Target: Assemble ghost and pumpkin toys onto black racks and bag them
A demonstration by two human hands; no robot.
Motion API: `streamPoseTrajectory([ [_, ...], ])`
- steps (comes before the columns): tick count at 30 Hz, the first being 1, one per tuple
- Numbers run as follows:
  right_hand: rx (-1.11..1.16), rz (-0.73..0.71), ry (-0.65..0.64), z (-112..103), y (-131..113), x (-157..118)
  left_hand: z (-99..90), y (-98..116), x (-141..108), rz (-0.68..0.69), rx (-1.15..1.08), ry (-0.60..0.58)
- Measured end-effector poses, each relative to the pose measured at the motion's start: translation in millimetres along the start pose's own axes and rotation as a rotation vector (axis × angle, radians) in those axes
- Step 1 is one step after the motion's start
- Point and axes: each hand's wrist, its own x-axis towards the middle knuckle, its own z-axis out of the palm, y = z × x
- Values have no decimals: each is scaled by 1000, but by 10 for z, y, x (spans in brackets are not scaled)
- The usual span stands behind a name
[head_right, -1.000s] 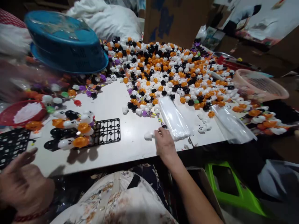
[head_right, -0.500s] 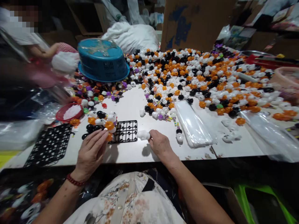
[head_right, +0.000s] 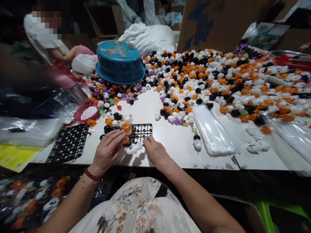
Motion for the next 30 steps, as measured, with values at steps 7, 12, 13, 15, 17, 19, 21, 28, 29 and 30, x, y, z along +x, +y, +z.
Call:
streamPoseTrajectory([
  [7, 499, 362, 71, 72, 19, 139, 9, -5, 19, -75, -76, 20],
  [12, 1101, 568, 13, 382, -49, 326, 18, -6, 30, -101, -105, 10],
  [13, 1145, 557, 10, 440, -61, 346, 18, -6, 34, -107, -111, 6],
  [15, 1080, 502, 12, 513, -72, 368, 17, -10, 41, -141, -132, 0],
  [17, 878, 418, 6, 511, -70, 375, 15, -17, 46, -171, -161, -3],
  [19, 646, 344, -11, 445, -71, 380, 12, -28, 45, -167, -175, -5],
  [21, 458, 296, -36, 354, -85, 392, 14, -45, 39, -128, -160, -5],
  [28, 207, 133, -206, 256, -83, 473, 98, -147, 52, 26, -52, 39],
  [29, 198, 108, -214, 264, -73, 473, 104, -145, 59, 32, -45, 48],
  [30, 194, 88, -219, 274, -64, 472, 108, -140, 66, 30, -41, 57],
])
